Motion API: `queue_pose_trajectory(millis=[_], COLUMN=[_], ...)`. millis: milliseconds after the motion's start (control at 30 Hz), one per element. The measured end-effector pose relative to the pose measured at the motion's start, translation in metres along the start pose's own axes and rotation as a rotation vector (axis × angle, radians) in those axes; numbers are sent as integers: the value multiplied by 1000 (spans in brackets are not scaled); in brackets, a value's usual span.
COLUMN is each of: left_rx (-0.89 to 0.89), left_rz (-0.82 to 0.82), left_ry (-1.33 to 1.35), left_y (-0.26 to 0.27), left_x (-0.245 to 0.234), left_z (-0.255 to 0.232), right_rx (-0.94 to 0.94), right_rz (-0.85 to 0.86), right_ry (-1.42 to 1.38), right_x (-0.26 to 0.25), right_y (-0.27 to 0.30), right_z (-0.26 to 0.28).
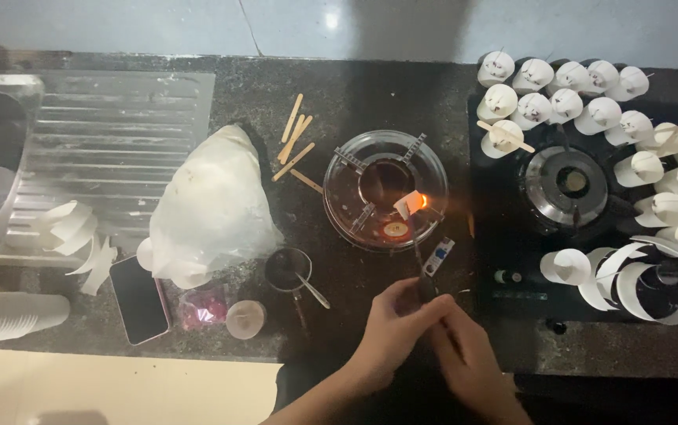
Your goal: Melting wax flakes in a small ladle over a gas burner to prepare for candle making
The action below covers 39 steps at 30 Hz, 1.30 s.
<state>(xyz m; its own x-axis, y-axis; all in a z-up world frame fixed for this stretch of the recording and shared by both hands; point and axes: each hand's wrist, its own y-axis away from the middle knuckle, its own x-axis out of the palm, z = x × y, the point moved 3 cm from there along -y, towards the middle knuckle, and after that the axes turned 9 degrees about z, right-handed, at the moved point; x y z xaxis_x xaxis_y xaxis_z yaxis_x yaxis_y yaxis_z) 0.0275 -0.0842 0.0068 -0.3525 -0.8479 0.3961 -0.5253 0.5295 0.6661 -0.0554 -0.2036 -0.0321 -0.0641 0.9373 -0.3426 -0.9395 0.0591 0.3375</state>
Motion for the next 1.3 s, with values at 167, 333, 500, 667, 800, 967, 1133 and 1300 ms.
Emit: queue_pose_trajectory(millis=[167, 333, 500, 667, 800, 967, 1133, 1300], left_rx=[60, 87, 214, 144, 159, 179, 307, 346], left_rz=[37, 149, 262, 188, 261, 356, 408, 531], left_ry=[34, 119, 32, -18, -59, -179, -339, -492], left_y=[-14, -18, -10, 24, 26, 34, 44, 50], left_x=[0, -32, -86, -101, -103, -96, -91, -91], left_z=[6, 38, 96, 75, 66, 50, 30, 33], right_rx=[85, 330, 191, 253, 170, 44, -69, -125], right_rz=[-84, -235, -106, -16, 109, 341, 372, 287], right_ry=[-39, -412, -1143, -1166, -1314, -1601, -1607, -1572], right_x=[7, 2, 8, 4, 7, 4, -2, -9], right_y=[-9, -30, -79, -98, -108, -100, -72, -33], right_z=[-31, -20, -40, -19, -36, -27, -24, -51])
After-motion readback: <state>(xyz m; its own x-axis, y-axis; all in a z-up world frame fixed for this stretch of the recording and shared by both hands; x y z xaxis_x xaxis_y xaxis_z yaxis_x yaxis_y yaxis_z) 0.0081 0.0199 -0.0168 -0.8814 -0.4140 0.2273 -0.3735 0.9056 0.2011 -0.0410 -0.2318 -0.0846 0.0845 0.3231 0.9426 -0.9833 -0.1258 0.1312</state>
